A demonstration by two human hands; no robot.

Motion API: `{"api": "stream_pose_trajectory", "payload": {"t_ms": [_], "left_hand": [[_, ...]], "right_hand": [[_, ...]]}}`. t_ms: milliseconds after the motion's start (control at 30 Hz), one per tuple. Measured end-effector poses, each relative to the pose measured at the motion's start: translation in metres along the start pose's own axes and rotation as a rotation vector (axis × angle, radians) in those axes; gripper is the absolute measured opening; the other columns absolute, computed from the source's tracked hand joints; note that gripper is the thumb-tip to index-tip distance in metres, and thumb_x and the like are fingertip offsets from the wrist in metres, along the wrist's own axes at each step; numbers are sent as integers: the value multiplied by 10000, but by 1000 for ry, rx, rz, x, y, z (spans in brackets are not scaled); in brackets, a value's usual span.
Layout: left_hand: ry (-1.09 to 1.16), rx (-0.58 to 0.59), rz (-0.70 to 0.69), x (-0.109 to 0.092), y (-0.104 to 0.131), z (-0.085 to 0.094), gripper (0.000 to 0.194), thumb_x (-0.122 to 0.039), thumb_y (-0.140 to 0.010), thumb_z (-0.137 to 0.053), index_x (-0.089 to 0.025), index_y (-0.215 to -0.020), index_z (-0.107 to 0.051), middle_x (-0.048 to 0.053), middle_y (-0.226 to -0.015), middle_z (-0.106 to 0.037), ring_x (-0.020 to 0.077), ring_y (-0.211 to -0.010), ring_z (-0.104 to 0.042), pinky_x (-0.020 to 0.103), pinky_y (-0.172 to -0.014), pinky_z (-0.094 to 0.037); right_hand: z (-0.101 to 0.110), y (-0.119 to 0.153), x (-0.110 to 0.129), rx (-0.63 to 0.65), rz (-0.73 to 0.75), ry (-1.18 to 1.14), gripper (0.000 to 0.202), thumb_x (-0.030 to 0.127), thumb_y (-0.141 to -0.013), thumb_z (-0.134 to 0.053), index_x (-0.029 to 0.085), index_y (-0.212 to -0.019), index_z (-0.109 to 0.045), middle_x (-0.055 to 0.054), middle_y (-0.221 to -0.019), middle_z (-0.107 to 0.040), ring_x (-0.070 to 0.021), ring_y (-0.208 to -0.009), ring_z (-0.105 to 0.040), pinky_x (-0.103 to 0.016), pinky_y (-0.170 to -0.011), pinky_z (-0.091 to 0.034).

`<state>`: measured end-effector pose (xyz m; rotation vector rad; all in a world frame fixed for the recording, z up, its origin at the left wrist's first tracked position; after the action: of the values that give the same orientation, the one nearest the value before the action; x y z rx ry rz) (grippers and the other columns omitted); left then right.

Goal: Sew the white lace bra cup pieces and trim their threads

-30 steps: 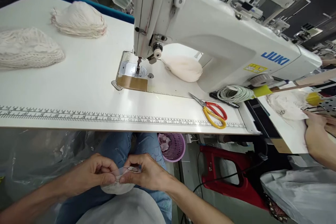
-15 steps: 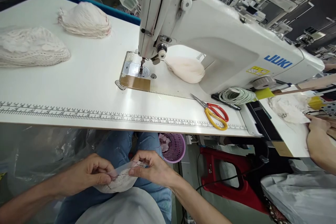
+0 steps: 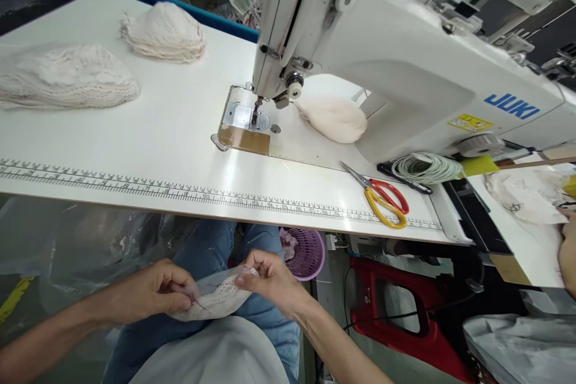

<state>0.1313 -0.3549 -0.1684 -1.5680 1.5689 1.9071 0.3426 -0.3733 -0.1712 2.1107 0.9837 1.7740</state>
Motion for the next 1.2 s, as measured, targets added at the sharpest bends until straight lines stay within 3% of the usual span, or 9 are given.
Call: {"api": "stream_pose_trajectory", "payload": {"t_ms": [133, 300, 500, 700, 800, 967, 1033, 1200], "left_hand": [[-20, 5, -18, -6, 3, 1, 222, -230, -741, -549, -141, -819, -737, -16, -596, -548, 99, -575, -408, 189, -530, -285], [-4, 29, -27, -7, 5, 2, 232, -229, -753, -539, -166, -851, -739, -4, -685, -644, 117, -638, -502, 180, -587, -351], [34, 28, -34, 0, 2, 0, 238, -206, -715, -545, -161, -856, -732, -15, -674, -643, 121, -619, -512, 189, -583, -357], [33, 64, -42, -10, 3, -3, 262, -200, -722, -524, -201, -867, -742, -19, -742, -673, 141, -707, -542, 199, -677, -381], [90, 109, -53, -12, 3, -4, 223, -243, -738, -552, -183, -865, -725, -19, -709, -611, 127, -666, -481, 198, -645, -361], [24, 16, -64, -6, -7, -11, 196, -289, -695, -629, -132, -578, -613, -67, -522, -257, 76, -512, -205, 226, -473, -145], [17, -7, -51, -4, -11, -13, 217, -271, -705, -603, -132, -539, -586, -62, -519, -258, 78, -512, -219, 236, -480, -143], [78, 91, -57, -6, -9, -11, 185, -281, -721, -588, -130, -620, -621, -44, -570, -351, 96, -565, -288, 236, -517, -184]], "right_hand": [[3, 0, -6, -2, -9, -3, 351, 362, -661, -773, 143, -637, -500, 20, -608, -565, -93, -596, -523, -224, -589, -399], [2, 0, -8, -4, -25, -2, 367, 381, -653, -775, 145, -632, -494, 34, -581, -537, -85, -570, -500, -220, -574, -391], [-2, 1, -6, -11, -19, 14, 379, 386, -634, -784, 144, -625, -493, 36, -581, -539, -80, -563, -494, -210, -558, -378], [-1, 2, -5, -28, -16, -10, 387, 382, -629, -788, 143, -614, -484, 32, -581, -548, -79, -564, -502, -211, -561, -385], [-5, 3, -3, -6, -12, -23, 363, 361, -631, -790, 138, -622, -503, 23, -591, -563, -81, -566, -509, -216, -565, -399], [-10, 3, 1, -4, 3, -38, 350, 330, -582, -820, 137, -627, -531, 19, -629, -585, -78, -573, -512, -217, -571, -414], [-11, 4, 1, -12, 9, -57, 361, 336, -569, -826, 137, -617, -528, 20, -640, -588, -76, -577, -513, -210, -570, -410], [-13, 5, 1, 17, -12, -87, 362, 355, -552, -830, 136, -623, -552, 20, -644, -582, -83, -589, -522, -218, -586, -416]]}}
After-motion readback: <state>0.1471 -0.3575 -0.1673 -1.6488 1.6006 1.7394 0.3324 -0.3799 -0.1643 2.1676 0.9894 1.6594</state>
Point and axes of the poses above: each hand's wrist, its own y-axis away from the middle knuckle, its own z-axis out of the back of the hand, x = y × z, the point moved 3 cm from there along -y, towards the middle knuckle
